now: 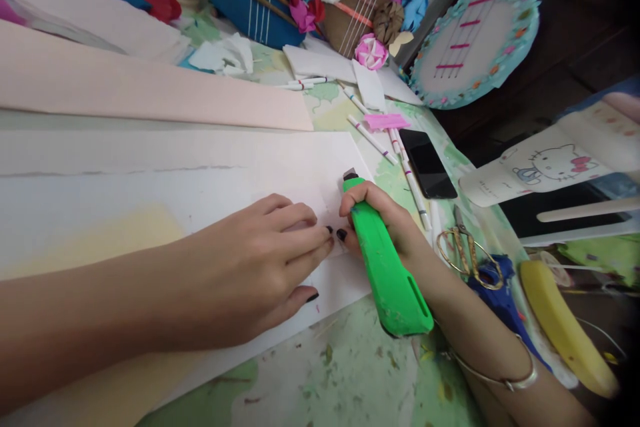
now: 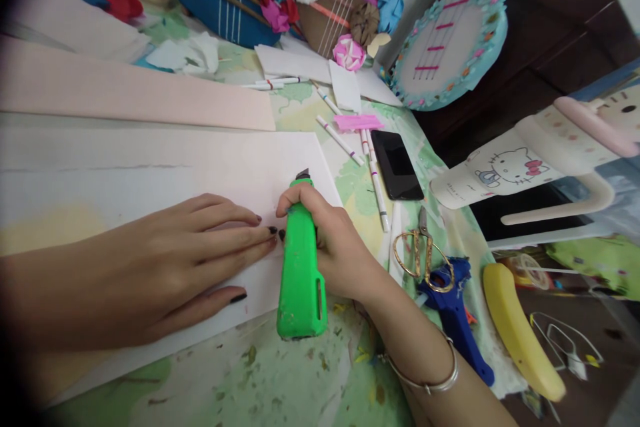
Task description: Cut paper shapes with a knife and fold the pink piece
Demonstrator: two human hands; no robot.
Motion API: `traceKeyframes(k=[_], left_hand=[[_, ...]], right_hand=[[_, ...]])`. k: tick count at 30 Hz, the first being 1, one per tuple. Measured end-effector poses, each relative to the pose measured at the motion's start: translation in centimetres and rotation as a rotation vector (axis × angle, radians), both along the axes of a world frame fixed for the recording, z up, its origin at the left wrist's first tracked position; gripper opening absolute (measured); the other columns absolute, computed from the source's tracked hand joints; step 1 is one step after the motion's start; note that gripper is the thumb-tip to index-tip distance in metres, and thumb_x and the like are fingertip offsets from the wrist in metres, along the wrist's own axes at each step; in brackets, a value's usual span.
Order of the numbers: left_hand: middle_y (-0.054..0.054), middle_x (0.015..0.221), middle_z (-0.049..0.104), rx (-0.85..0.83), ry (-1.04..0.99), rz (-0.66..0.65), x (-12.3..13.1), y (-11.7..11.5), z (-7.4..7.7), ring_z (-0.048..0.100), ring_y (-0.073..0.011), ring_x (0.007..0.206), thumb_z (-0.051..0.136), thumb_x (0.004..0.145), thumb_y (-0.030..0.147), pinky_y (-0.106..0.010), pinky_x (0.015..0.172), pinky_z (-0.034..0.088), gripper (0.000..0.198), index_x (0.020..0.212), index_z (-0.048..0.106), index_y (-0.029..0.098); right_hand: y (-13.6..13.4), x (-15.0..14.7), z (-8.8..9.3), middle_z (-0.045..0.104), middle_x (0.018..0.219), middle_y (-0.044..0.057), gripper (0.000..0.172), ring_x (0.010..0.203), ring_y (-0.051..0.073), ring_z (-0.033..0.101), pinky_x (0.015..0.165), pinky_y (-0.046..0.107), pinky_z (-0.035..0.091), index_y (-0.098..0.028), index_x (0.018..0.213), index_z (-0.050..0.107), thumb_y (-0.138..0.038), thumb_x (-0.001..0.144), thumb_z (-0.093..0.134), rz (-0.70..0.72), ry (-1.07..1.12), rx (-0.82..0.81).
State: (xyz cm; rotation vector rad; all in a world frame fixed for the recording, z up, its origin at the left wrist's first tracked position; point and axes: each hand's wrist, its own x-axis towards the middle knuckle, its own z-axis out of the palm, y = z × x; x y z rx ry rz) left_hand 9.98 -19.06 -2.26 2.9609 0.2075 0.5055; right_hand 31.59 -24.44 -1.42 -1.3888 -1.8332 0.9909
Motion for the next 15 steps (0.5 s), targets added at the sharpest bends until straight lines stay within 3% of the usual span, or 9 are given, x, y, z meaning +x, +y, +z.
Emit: traceKeyframes(k=[15], left_hand=[[-0.013, 0.108, 0.065, 0.026, -0.020, -0.008, -0.03, 0.20, -0.17, 0.057, -0.0281, 0.102, 0.042, 0.096, 0.028, -0.045, 0.089, 0.047, 0.030, 0.110, 0.062, 0.010]], right_hand=[[0.05, -0.12, -0.15, 0.039, 0.063, -0.008, 0.024, 0.053, 0.010, 0.036, 0.051, 0.024, 0.030, -0.024, 0.097, 0.047, -0.017, 0.081, 0.063, -0.102, -0.046, 0.003]])
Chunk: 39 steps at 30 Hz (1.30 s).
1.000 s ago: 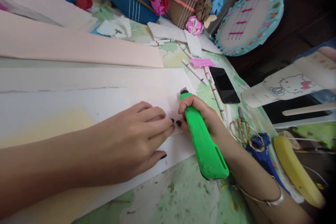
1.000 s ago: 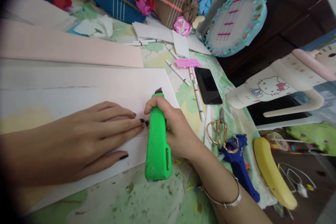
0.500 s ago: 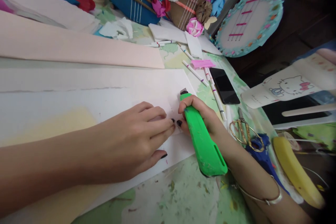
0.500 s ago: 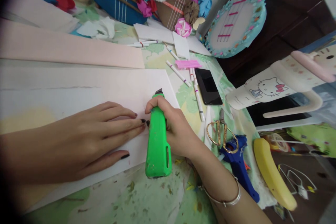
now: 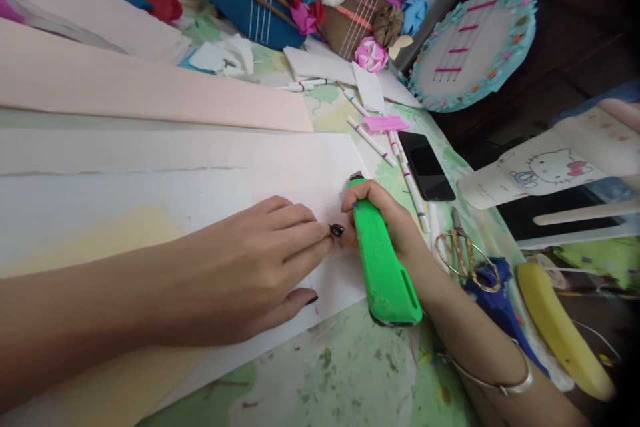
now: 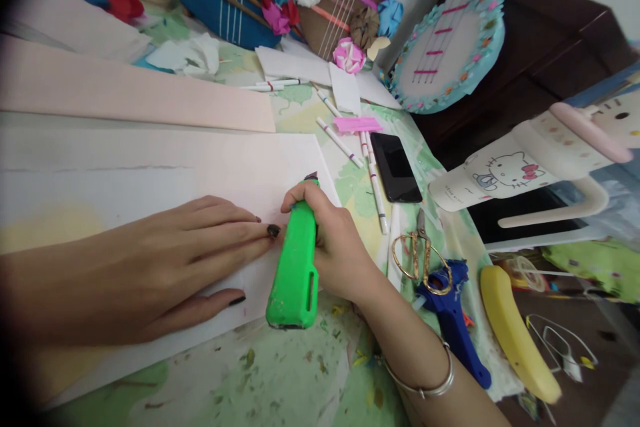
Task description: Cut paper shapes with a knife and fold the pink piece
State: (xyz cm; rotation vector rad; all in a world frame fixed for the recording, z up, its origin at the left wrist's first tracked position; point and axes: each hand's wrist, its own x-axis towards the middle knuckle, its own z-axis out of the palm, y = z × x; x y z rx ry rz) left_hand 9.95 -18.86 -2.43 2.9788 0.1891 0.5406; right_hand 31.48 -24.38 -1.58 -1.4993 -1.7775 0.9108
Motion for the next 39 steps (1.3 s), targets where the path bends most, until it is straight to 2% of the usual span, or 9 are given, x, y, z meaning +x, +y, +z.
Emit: traceKeyframes(k=[3, 7, 17, 23, 27, 39], left_hand=[[-0.014, 0.107, 0.065, 0.008, -0.012, 0.020, 0.05, 0.01, -0.09, 0.057, -0.0289, 0.100, 0.045, 0.094, 0.031, -0.044, 0.086, 0.048, 0.032, 0.108, 0.063, 0.009], [-0.014, 0.110, 0.064, 0.006, 0.008, 0.015, 0.07, 0.03, -0.20, 0.056, -0.0297, 0.102, 0.047, 0.094, 0.033, -0.046, 0.086, 0.049, 0.036, 0.116, 0.061, 0.008], [-0.014, 0.109, 0.064, 0.008, -0.006, 0.009, 0.12, 0.10, -0.33, 0.057, -0.0293, 0.101, 0.051, 0.092, 0.032, -0.046, 0.086, 0.050, 0.032, 0.111, 0.063, 0.009], [-0.013, 0.110, 0.063, 0.003, -0.017, 0.000, 0.20, 0.18, -0.41, 0.056, -0.0290, 0.102, 0.050, 0.093, 0.032, -0.046, 0.087, 0.050, 0.032, 0.110, 0.063, 0.009], [-0.013, 0.109, 0.063, 0.001, -0.014, 0.001, 0.15, 0.16, -0.44, 0.056, -0.0288, 0.102, 0.050, 0.093, 0.032, -0.046, 0.087, 0.049, 0.031, 0.109, 0.063, 0.009], [-0.013, 0.107, 0.063, -0.008, -0.009, -0.007, 0.10, 0.25, -0.32, 0.056, -0.0285, 0.101, 0.048, 0.094, 0.031, -0.045, 0.087, 0.049, 0.030, 0.107, 0.063, 0.009]], right_hand=[[-0.01, -0.15, 0.02, 0.040, 0.064, -0.007, 0.020, 0.054, 0.010, 0.038, 0.053, 0.024, 0.032, -0.024, 0.096, 0.047, -0.018, 0.083, 0.061, -0.010, -0.012, 0.024], [0.03, -0.27, -0.18, 0.040, 0.063, -0.008, 0.017, 0.054, 0.009, 0.039, 0.053, 0.023, 0.032, -0.024, 0.096, 0.048, -0.016, 0.084, 0.058, -0.008, 0.001, 0.045], [0.20, -0.14, -0.15, 0.040, 0.065, -0.008, 0.031, 0.055, 0.008, 0.037, 0.052, 0.022, 0.030, -0.024, 0.096, 0.048, -0.002, 0.076, 0.054, 0.049, 0.042, 0.041], [0.34, 0.20, -0.42, 0.036, 0.063, -0.008, 0.032, 0.052, 0.009, 0.034, 0.051, 0.023, 0.029, -0.025, 0.098, 0.047, -0.002, 0.076, 0.052, 0.078, 0.061, 0.013], [0.27, 0.15, 0.02, 0.035, 0.062, -0.008, 0.034, 0.053, 0.009, 0.033, 0.053, 0.023, 0.030, -0.025, 0.100, 0.046, -0.001, 0.076, 0.049, 0.099, 0.050, -0.036], [0.14, -0.06, 0.37, 0.038, 0.061, -0.008, 0.032, 0.053, 0.010, 0.035, 0.054, 0.024, 0.030, -0.026, 0.100, 0.044, -0.004, 0.077, 0.050, 0.077, 0.007, -0.064]])
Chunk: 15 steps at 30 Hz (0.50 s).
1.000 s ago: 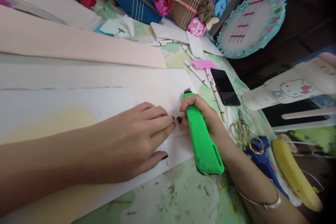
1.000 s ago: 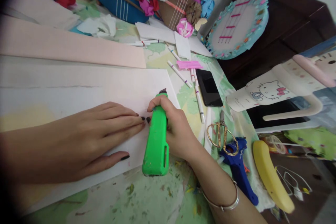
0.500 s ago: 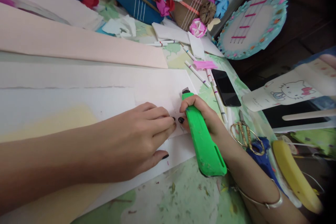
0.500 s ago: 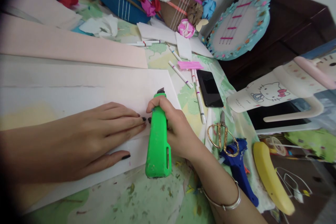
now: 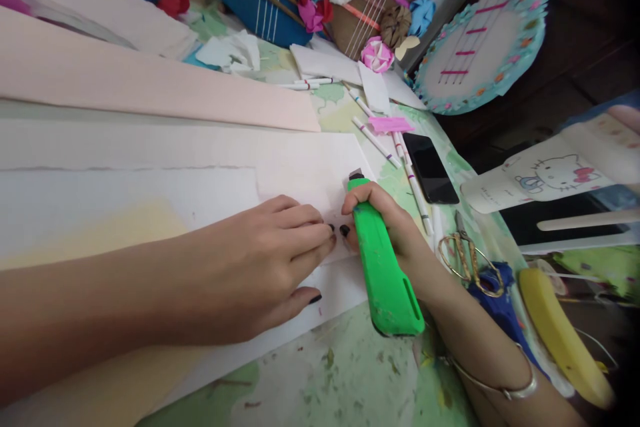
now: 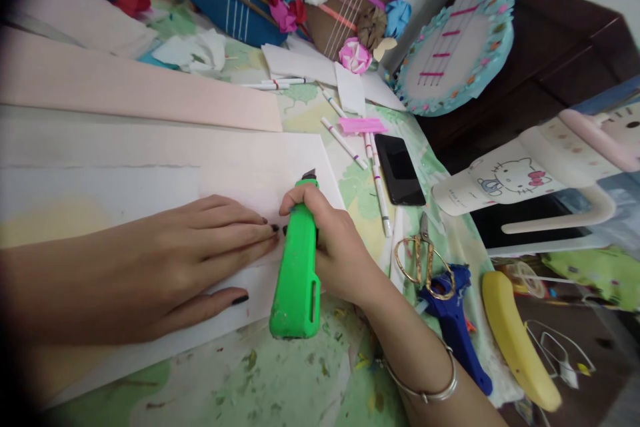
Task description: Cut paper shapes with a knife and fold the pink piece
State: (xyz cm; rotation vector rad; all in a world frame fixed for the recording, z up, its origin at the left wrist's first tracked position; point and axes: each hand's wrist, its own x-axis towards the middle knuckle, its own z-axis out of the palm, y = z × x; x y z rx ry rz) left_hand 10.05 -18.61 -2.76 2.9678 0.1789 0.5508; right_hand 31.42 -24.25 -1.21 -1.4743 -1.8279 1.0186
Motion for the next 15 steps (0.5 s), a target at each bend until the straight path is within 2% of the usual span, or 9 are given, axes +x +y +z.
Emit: traceKeyframes(k=[7, 10, 12, 15], left_hand=[[-0.013, 0.102, 0.063, -0.035, -0.016, -0.015, 0.0, 0.1, 0.1, 0.056, -0.0276, 0.101, 0.044, 0.096, 0.026, -0.045, 0.088, 0.048, 0.027, 0.108, 0.062, 0.009], [-0.013, 0.100, 0.064, -0.029, -0.124, -0.014, 0.1, 0.3, -0.3, 0.057, -0.0257, 0.100, 0.043, 0.097, 0.018, -0.043, 0.087, 0.049, 0.022, 0.102, 0.063, 0.008], [-0.014, 0.102, 0.065, -0.011, -0.201, -0.023, 0.1, 0.5, -0.6, 0.058, -0.0247, 0.100, 0.043, 0.097, 0.014, -0.042, 0.087, 0.050, 0.022, 0.105, 0.062, 0.008], [-0.015, 0.106, 0.064, -0.009, -0.261, -0.055, -0.1, 0.9, -0.8, 0.057, -0.0237, 0.101, 0.041, 0.096, 0.009, -0.041, 0.088, 0.051, 0.024, 0.113, 0.058, 0.007]], right_hand=[[0.5, 0.6, -1.5, 0.043, 0.065, -0.007, 0.026, 0.052, 0.010, 0.041, 0.051, 0.024, 0.033, -0.026, 0.097, 0.047, -0.017, 0.078, 0.062, -0.090, 0.082, 0.096], [0.5, 1.2, -1.2, 0.046, 0.066, -0.006, 0.027, 0.053, 0.011, 0.043, 0.052, 0.024, 0.035, -0.026, 0.101, 0.046, -0.018, 0.079, 0.061, -0.195, 0.074, 0.166], [0.4, 1.7, -0.4, 0.047, 0.068, -0.005, 0.028, 0.056, 0.012, 0.046, 0.055, 0.025, 0.036, -0.026, 0.103, 0.047, -0.015, 0.079, 0.056, -0.238, -0.065, 0.225], [0.2, 2.4, 0.9, 0.046, 0.067, -0.004, 0.036, 0.060, 0.013, 0.046, 0.061, 0.026, 0.035, -0.022, 0.103, 0.052, -0.003, 0.073, 0.045, -0.176, -0.410, 0.261]])
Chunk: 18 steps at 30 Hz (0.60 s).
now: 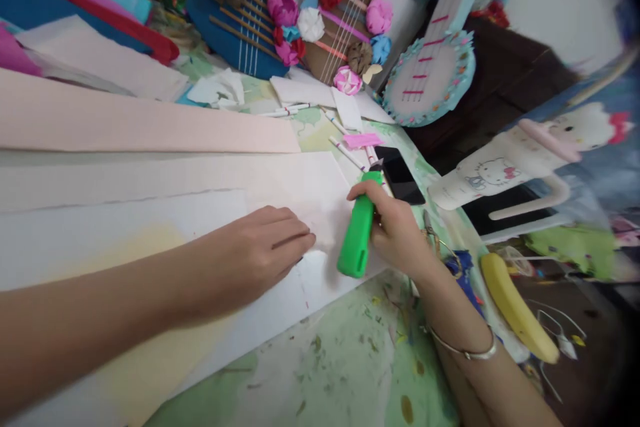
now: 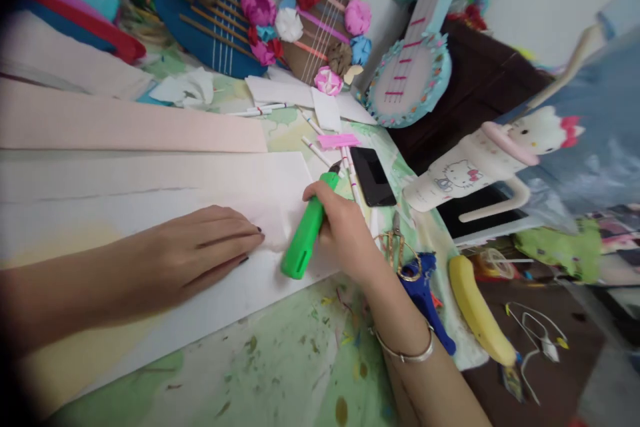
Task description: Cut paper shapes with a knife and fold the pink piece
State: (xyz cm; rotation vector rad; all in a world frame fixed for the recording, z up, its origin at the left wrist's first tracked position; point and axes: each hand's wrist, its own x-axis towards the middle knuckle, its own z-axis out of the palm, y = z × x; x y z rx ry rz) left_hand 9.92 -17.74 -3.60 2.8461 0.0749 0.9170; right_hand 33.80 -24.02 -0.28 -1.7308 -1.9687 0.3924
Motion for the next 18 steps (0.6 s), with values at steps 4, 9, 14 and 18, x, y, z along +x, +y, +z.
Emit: traceKeyframes(k=[4, 9, 14, 18], left_hand=[[-0.018, 0.109, 0.063, -0.004, -0.003, -0.042, -0.2, 0.4, 0.0, 0.057, -0.0236, 0.102, 0.036, 0.095, 0.003, -0.040, 0.087, 0.053, 0.035, 0.126, 0.051, 0.004], [-0.016, 0.112, 0.062, -0.003, -0.059, 0.006, -0.2, 0.6, -0.2, 0.056, -0.0225, 0.103, 0.032, 0.093, 0.001, -0.039, 0.088, 0.052, 0.042, 0.133, 0.045, 0.009], [-0.013, 0.094, 0.063, 0.116, -0.127, 0.062, -0.2, 1.2, -1.0, 0.058, -0.0226, 0.086, 0.034, 0.086, -0.003, -0.037, 0.074, 0.052, 0.045, 0.126, 0.051, 0.008], [-0.012, 0.084, 0.061, 0.140, -0.100, 0.138, -0.2, 1.4, -1.2, 0.056, -0.0233, 0.080, 0.032, 0.079, -0.007, -0.036, 0.069, 0.051, 0.056, 0.134, 0.041, 0.001]], right_hand=[[-0.1, 0.4, 1.2, 0.056, 0.078, 0.001, 0.052, 0.072, 0.015, 0.052, 0.069, 0.027, 0.037, -0.019, 0.121, 0.052, 0.000, 0.075, 0.037, -0.003, -0.202, -0.045], [-0.7, 1.7, 4.5, 0.065, 0.081, 0.006, 0.040, 0.075, 0.018, 0.059, 0.068, 0.027, 0.038, -0.014, 0.120, 0.051, -0.008, 0.082, 0.040, -0.368, -0.439, -0.155], [-2.7, 4.4, 6.7, 0.067, 0.094, 0.020, 0.023, 0.085, 0.028, 0.063, 0.062, 0.030, 0.037, -0.010, 0.094, 0.064, -0.014, 0.072, 0.060, -0.574, -0.659, -0.508], [-4.1, 4.8, 5.2, 0.067, 0.095, 0.022, 0.033, 0.085, 0.031, 0.064, 0.060, 0.031, 0.038, -0.007, 0.100, 0.063, -0.017, 0.068, 0.065, -0.613, -0.635, -0.572]])
